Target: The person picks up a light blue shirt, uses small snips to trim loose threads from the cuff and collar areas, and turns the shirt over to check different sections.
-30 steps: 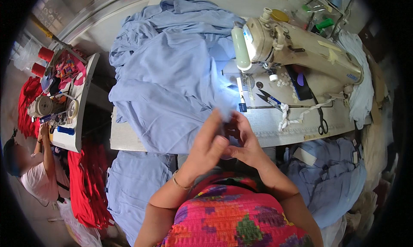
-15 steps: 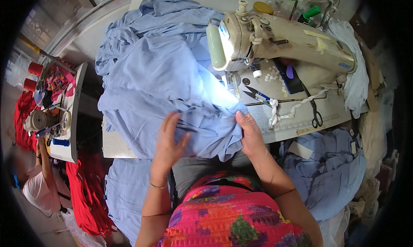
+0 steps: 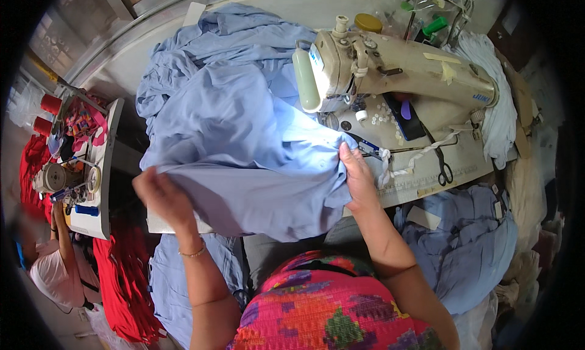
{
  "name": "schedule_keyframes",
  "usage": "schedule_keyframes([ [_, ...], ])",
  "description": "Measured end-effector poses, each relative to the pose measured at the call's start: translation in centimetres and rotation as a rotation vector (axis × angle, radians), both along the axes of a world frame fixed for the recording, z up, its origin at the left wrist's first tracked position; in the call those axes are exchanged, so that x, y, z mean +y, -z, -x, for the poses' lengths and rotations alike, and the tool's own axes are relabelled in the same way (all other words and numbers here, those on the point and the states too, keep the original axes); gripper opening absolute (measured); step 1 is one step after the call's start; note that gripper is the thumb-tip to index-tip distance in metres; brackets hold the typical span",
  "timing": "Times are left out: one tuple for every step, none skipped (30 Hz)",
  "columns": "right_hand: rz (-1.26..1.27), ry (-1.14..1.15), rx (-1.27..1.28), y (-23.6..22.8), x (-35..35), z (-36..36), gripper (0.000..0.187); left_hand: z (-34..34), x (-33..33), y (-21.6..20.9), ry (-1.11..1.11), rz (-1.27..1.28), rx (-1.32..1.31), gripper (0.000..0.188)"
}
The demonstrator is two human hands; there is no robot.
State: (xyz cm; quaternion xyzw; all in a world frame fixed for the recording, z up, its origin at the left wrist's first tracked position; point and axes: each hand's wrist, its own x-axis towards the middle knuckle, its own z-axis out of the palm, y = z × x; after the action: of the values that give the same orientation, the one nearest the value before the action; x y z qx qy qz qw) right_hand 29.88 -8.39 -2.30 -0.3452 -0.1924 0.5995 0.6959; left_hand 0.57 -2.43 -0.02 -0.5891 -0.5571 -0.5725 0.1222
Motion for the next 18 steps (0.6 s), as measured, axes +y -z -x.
schedule_keyframes([
  [0.053, 0.004, -0.029, -0.3, 0.1, 0.4, 0.03, 0.0, -1.0, -1.7, -0.034, -0.167, -0.006, 0.01],
  [0.034, -0.011, -0.02, 0.0, 0.4, 0.7, 0.03, 0.3, -1.9, -2.8, -0.138, -0.319, 0.041, 0.01],
  [0.008, -0.016, -0.015, 0.3, 0.8, 0.6, 0.03, 0.2, -2.0, -2.9, -0.107, -0.366, 0.007, 0.009],
  [-0.018, -0.022, -0.01, 0.7, 1.1, 0.5, 0.029, 0.2, -2.1, -3.1, -0.077, -0.414, -0.025, 0.009],
  [0.024, 0.011, 0.009, 1.3, 1.3, 0.3, 0.031, 0.6, -2.0, -2.5, -0.082, -0.326, 0.141, 0.009],
  [0.0, 0.003, -0.001, 1.3, 1.2, 0.1, 0.032, 1.1, -1.8, -1.6, -0.084, -0.238, 0.31, 0.009],
  [-0.02, -0.004, -0.009, 1.5, 1.0, 0.0, 0.033, 1.5, -2.3, -0.5, 0.024, -0.064, 0.364, 0.011],
  [-0.041, -0.01, -0.017, 1.7, 1.0, -0.3, 0.034, 1.8, -2.9, 0.9, 0.074, 0.12, 0.348, 0.012],
  [-0.031, -0.04, -0.097, 2.1, 0.6, -0.6, 0.039, 2.0, -3.6, 2.1, 0.119, 0.289, 0.38, 0.013],
  [-0.02, -0.069, -0.111, 2.5, 0.4, -0.4, 0.041, 2.3, -4.2, 3.0, 0.165, 0.458, 0.411, 0.013],
  [-0.009, -0.099, -0.125, 2.8, 0.1, -0.2, 0.043, 2.6, -4.6, 3.6, 0.153, 0.481, 0.405, 0.013],
  [0.0, -0.131, -0.151, 2.9, 0.0, -0.3, 0.044, 1.6, -5.2, 3.4, 0.141, 0.502, 0.388, 0.014],
  [-0.012, -0.129, -0.204, 2.7, -0.2, -0.2, 0.055, 0.6, -5.6, 2.9, 0.125, 0.518, 0.372, 0.014],
  [-0.03, -0.129, -0.319, 2.3, -0.4, -0.2, 0.059, -0.4, -5.7, 2.2, 0.168, 0.484, 0.368, 0.015],
  [-0.049, -0.131, -0.43, 2.0, -0.5, -0.2, 0.062, -1.6, -5.5, 1.3, 0.209, 0.451, 0.369, 0.017],
  [-0.076, -0.14, -0.539, 1.5, -0.7, 0.1, 0.066, -2.6, -5.7, 0.7, 0.24, 0.414, 0.369, 0.018],
  [-0.058, -0.203, -0.561, 1.2, -0.7, 0.1, 0.074, -3.7, -6.2, 0.7, 0.344, 0.386, 0.313, 0.018],
  [-0.07, -0.207, -0.611, 1.4, -0.8, 0.0, 0.072, -5.0, -6.4, 0.6, 0.455, 0.352, 0.259, 0.019],
])
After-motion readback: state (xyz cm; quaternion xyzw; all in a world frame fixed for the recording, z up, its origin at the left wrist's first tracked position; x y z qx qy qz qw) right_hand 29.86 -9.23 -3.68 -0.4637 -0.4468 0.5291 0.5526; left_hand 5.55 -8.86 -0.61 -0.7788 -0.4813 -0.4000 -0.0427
